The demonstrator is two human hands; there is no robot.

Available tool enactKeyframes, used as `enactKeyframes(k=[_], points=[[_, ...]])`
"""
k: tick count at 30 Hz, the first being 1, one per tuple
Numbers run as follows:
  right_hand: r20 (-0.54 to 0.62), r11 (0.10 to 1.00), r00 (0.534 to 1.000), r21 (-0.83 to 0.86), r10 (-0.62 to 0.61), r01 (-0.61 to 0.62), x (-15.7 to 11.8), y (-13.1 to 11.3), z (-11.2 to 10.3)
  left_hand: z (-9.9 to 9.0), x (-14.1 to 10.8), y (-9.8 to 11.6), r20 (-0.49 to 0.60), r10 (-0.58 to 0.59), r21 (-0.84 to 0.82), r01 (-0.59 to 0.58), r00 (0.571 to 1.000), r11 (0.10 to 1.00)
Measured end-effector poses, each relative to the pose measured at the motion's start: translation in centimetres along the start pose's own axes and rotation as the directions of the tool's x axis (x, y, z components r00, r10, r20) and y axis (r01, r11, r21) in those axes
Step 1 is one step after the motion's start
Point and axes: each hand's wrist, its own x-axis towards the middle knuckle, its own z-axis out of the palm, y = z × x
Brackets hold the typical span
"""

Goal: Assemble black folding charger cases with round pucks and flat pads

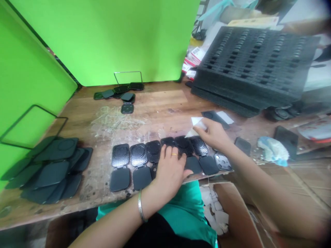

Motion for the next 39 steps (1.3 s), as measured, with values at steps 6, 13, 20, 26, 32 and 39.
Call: enactKeyframes(k=[6,13,20,26,32,39], points=[[0.071,0.99,0.989,-0.062,-0.126,0.131,-1.3,-0.9,-1.5,0.2,-0.1,0.0,-0.024,0.011,-0.004,-0.011,1.0,1.0],[0.178,0.986,0.97,-0.007,-0.165,0.169,-1.5,-2.6,-0.3,0.1,0.0,-0.1,-0.04,0.021,0.005,-0.021,0.999,1.0],[0.107,0.973,0.98,-0.139,-0.17,0.184,0.3,-3.6,1.2,0.3,0.0,0.0,-0.062,0.034,0.047,-0.032,0.997,0.998],[0.028,0.996,0.998,-0.078,-0.049,0.052,1.0,-2.3,0.9,0.2,0.0,-0.1,-0.081,0.032,0.065,-0.027,0.996,0.998],[0.11,0.778,0.959,0.564,0.26,-0.276,-0.2,2.4,-1.1,-0.5,0.4,0.5,-0.032,0.025,0.011,-0.025,0.999,1.0],[0.081,0.738,0.924,0.578,0.374,-0.349,-2.1,4.7,-2.8,0.5,2.2,2.6,-0.033,0.104,0.003,-0.104,0.994,0.995]])
